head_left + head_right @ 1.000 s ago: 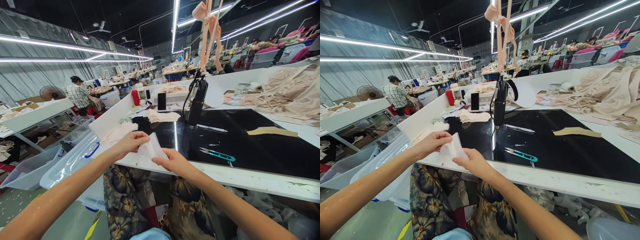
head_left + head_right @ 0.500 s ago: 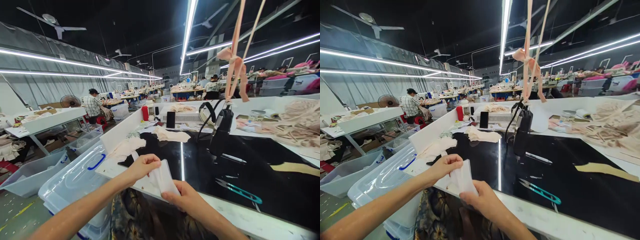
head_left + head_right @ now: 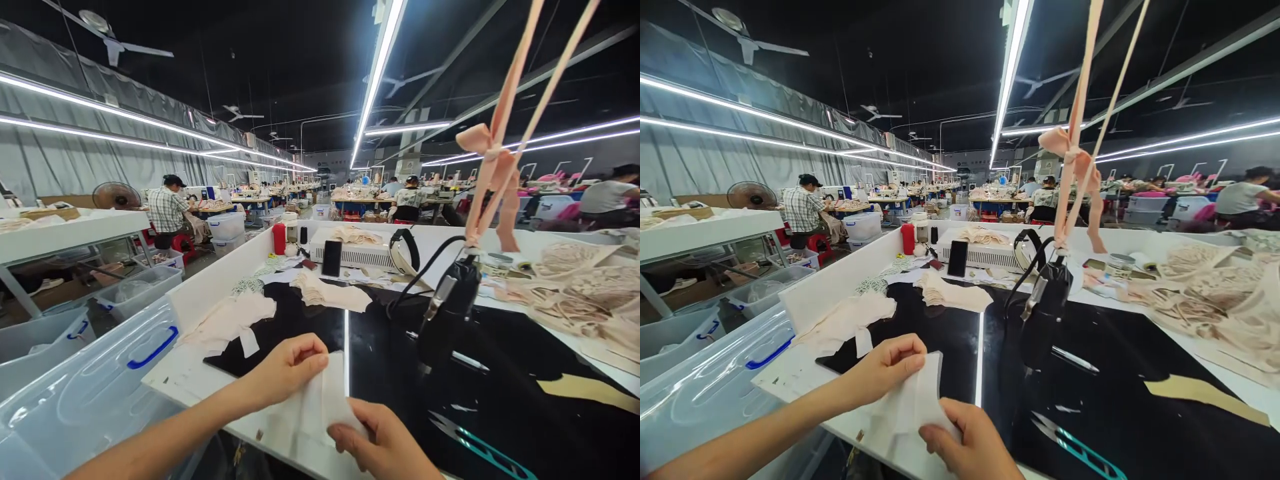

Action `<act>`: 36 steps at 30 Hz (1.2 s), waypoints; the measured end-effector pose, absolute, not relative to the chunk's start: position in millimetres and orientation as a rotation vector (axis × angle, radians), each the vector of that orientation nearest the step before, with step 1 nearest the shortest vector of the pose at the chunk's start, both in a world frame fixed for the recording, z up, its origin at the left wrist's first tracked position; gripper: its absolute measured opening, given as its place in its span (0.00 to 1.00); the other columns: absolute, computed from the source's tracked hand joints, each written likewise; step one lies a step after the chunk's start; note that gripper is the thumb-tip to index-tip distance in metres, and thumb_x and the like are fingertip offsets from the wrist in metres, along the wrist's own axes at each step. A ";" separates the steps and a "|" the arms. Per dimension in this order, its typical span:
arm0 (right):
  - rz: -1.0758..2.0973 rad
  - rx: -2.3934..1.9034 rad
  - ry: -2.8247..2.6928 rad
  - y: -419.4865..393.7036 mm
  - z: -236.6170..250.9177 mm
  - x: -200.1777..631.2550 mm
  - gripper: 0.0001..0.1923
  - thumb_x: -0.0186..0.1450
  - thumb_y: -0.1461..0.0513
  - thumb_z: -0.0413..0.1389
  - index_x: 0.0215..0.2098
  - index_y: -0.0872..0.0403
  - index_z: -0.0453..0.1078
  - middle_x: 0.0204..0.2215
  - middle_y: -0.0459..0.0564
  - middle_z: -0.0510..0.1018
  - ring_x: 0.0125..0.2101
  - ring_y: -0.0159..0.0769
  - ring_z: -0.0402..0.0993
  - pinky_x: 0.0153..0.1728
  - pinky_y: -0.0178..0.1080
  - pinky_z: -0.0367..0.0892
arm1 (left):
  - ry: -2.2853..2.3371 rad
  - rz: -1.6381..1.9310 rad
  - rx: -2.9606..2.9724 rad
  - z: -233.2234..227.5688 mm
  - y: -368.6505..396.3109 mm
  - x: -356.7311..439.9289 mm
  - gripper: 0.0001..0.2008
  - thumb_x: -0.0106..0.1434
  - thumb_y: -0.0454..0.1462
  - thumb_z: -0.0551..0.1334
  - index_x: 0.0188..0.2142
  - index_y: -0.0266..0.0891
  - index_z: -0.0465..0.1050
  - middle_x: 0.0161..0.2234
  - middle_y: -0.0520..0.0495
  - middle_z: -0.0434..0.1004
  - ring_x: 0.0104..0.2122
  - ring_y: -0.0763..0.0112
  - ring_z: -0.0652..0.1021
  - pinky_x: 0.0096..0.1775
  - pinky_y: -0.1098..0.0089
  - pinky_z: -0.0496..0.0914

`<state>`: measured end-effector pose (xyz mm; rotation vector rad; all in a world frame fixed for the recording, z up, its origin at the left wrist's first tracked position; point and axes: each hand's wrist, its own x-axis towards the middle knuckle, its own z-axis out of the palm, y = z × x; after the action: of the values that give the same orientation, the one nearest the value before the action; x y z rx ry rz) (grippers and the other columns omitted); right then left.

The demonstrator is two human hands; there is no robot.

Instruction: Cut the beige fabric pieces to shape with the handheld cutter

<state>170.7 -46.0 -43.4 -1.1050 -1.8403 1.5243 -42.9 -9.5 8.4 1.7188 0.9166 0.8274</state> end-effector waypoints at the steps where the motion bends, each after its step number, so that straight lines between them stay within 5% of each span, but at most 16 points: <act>1: 1.507 -1.118 -1.846 -43.3 -42.2 173.9 0.17 0.64 0.49 0.60 0.29 0.52 0.67 0.25 0.42 0.65 0.25 0.31 0.58 0.28 0.35 0.56 | 0.921 0.833 1.741 8.3 -5.4 -41.2 0.21 0.69 0.54 0.64 0.35 0.38 0.68 0.29 0.56 0.63 0.29 0.74 0.62 0.31 0.73 0.56; 9: 0.876 -1.201 -2.159 -12.1 -43.4 192.2 0.19 0.75 0.53 0.50 0.30 0.52 0.72 0.25 0.44 0.72 0.26 0.34 0.69 0.30 0.34 0.67 | 0.899 1.021 2.385 20.6 20.8 -42.5 0.10 0.78 0.37 0.58 0.39 0.40 0.73 0.31 0.55 0.74 0.30 0.75 0.71 0.32 0.74 0.62; 12: 0.631 -1.303 -2.127 7.9 -48.4 206.1 0.18 0.77 0.57 0.47 0.44 0.51 0.78 0.39 0.50 0.82 0.40 0.42 0.80 0.43 0.41 0.74 | 0.647 1.211 3.024 11.0 23.7 -42.8 0.09 0.80 0.34 0.56 0.43 0.42 0.75 0.31 0.54 0.75 0.27 0.73 0.71 0.28 0.70 0.58; 17: 0.275 -1.433 -2.194 35.3 -65.2 220.0 0.23 0.74 0.69 0.46 0.57 0.51 0.79 0.49 0.57 0.84 0.48 0.51 0.83 0.47 0.51 0.80 | 0.388 0.941 3.369 -32.9 21.9 -32.2 0.14 0.81 0.45 0.58 0.41 0.40 0.74 0.31 0.53 0.74 0.26 0.70 0.70 0.26 0.65 0.58; 23: -0.081 -1.456 -2.253 36.1 -71.4 227.3 0.38 0.62 0.81 0.42 0.63 0.57 0.76 0.60 0.64 0.80 0.59 0.58 0.78 0.56 0.61 0.78 | 0.512 0.708 3.246 -53.3 26.5 -24.8 0.14 0.77 0.48 0.65 0.49 0.40 0.76 0.42 0.47 0.79 0.43 0.64 0.79 0.44 0.65 0.70; 30: -0.210 -1.240 -2.397 7.5 -59.5 225.5 0.38 0.58 0.83 0.45 0.53 0.47 0.80 0.47 0.49 0.86 0.46 0.42 0.84 0.45 0.45 0.83 | 0.489 0.640 3.117 -54.9 30.8 -28.4 0.12 0.76 0.43 0.67 0.53 0.40 0.75 0.46 0.46 0.81 0.47 0.62 0.80 0.51 0.63 0.73; 36: -0.434 -1.112 -2.209 -12.9 -37.3 241.9 0.28 0.68 0.76 0.50 0.58 0.48 0.78 0.50 0.53 0.86 0.49 0.46 0.84 0.46 0.50 0.81 | 0.414 0.697 3.040 -56.2 33.9 -29.8 0.11 0.77 0.41 0.65 0.53 0.40 0.76 0.49 0.44 0.81 0.47 0.62 0.81 0.54 0.63 0.74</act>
<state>241.9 -12.9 -37.3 -1.1117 -2.2086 -0.4338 -29.8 33.9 -56.2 3.0400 0.4143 0.6969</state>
